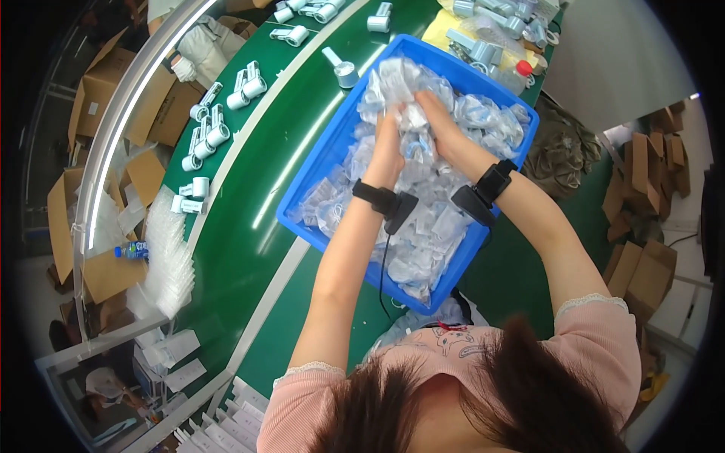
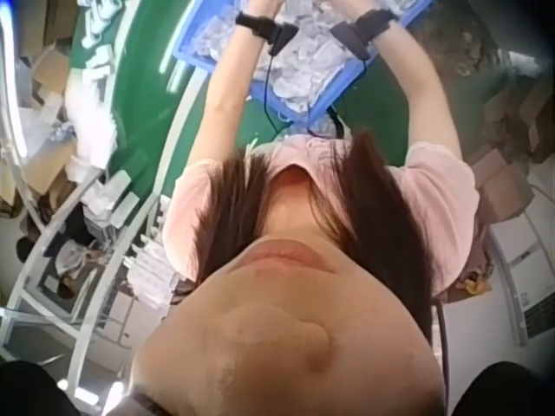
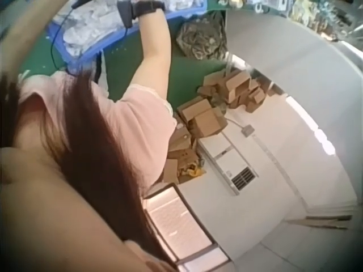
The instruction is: The person packs small fans by hand, picking up a fan and a manual, placing them into a white box, and setting the box on the table. The person then reaches into a blue bin to gather small packets and places one into each box before closing the lids.
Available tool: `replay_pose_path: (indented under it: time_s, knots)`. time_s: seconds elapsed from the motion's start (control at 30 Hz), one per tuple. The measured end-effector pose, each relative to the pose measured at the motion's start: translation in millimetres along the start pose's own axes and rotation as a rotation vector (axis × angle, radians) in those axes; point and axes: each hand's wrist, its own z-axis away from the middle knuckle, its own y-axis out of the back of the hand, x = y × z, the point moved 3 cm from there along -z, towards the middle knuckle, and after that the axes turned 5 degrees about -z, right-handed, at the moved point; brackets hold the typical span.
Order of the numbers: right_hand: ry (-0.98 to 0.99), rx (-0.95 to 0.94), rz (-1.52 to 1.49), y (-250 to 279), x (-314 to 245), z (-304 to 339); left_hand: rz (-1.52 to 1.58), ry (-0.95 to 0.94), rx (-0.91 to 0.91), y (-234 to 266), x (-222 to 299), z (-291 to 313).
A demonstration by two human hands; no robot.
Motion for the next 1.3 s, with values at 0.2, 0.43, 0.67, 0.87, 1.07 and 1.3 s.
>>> replay_pose_path:
  time_s: [0.2, 0.43, 0.67, 0.87, 1.07, 1.3]
  knots:
    - [0.179, -0.052, -0.097, -15, -48, 30, -0.031, -0.061, -0.105, -36, 35, 16]
    - [0.228, -0.144, -0.169, -45, -75, 89, -0.099, -0.271, -0.142, -56, 74, 78]
    - [0.254, -0.424, -0.263, -146, -52, 179, -0.123, -0.481, -0.164, -16, 150, 216]
    - [0.27, -0.434, -0.132, -201, 69, 247, -0.168, -0.312, 0.235, 100, 136, 321]
    - [-0.001, -0.166, -0.096, -147, 235, 256, -0.213, -0.17, 0.476, 214, 15, 334]
    - [0.171, -0.224, 0.366, -83, 272, 231, -0.549, -0.23, 0.514, 255, -69, 304]
